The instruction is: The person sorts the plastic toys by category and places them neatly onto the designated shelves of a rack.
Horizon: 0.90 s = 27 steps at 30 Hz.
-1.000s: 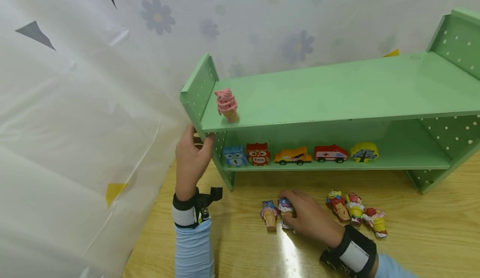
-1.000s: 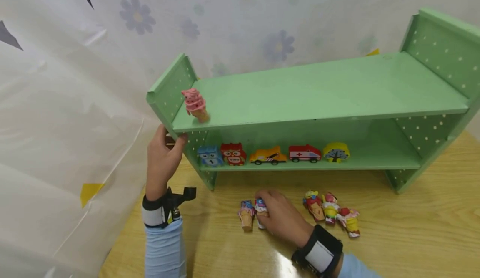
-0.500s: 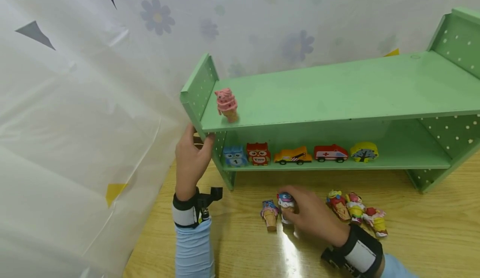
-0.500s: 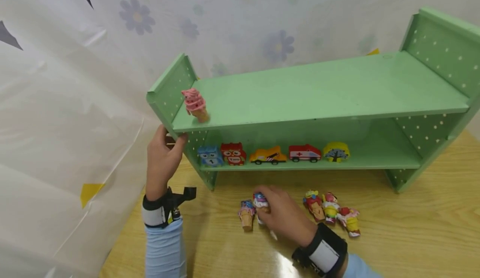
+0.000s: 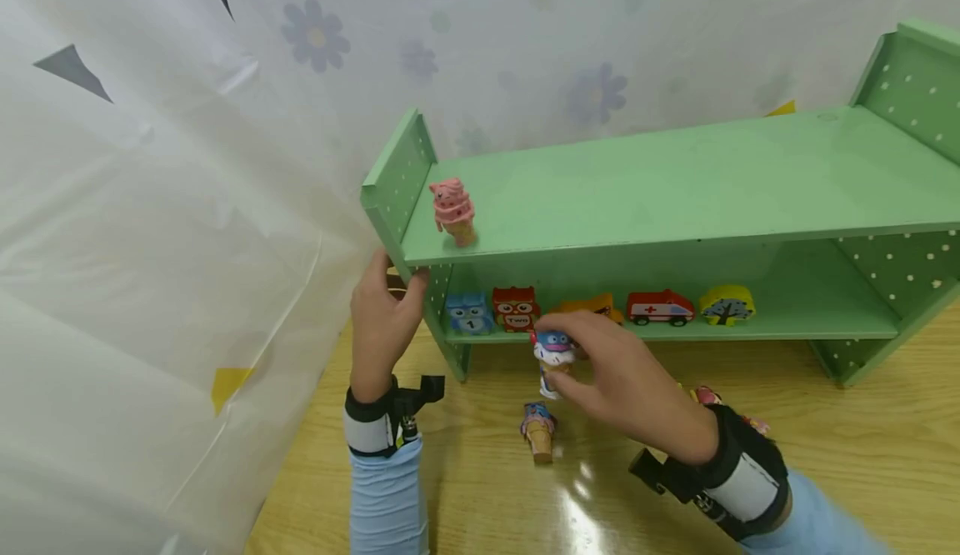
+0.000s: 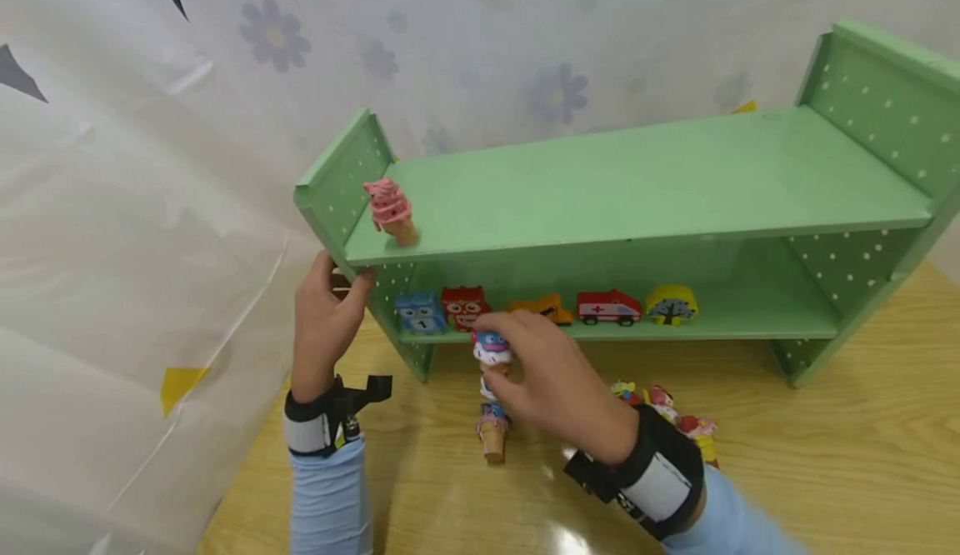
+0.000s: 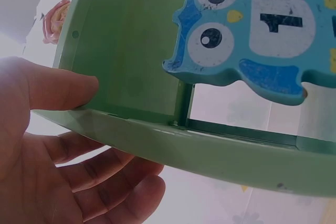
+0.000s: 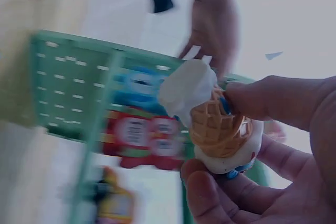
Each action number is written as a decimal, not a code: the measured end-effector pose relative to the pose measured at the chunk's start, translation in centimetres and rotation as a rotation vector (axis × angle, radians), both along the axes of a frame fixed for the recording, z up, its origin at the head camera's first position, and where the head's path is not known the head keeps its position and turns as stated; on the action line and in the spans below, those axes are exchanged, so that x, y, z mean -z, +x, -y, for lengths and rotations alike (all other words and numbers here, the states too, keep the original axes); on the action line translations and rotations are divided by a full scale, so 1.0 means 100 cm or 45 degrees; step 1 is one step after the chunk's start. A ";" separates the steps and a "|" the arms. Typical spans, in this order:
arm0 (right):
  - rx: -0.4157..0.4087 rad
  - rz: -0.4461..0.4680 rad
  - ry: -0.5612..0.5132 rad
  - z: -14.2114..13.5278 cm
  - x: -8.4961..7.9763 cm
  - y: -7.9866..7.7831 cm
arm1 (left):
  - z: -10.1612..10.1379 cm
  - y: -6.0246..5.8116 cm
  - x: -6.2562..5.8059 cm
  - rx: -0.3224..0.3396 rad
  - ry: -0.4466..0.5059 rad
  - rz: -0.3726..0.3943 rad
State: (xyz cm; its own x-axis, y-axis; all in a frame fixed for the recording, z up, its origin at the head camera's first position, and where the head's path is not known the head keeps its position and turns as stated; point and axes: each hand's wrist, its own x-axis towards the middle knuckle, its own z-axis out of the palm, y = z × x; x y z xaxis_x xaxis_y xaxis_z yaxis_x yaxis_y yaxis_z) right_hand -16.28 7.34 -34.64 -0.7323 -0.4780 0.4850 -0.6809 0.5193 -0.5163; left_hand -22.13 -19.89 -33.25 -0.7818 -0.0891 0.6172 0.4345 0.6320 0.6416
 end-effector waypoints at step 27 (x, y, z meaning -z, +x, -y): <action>-0.019 -0.386 -0.118 0.022 -0.120 -0.054 | 0.000 0.001 0.001 -0.030 -0.036 -0.019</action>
State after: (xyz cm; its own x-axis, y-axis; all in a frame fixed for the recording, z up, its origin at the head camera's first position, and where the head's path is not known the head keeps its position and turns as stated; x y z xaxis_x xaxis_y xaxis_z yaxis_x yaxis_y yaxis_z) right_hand -21.71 5.11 -22.67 -0.5405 -0.4313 0.7224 -0.8185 0.4681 -0.3330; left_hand -22.06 -19.92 -33.37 -0.7701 -0.0895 0.6316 0.4292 0.6598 0.6168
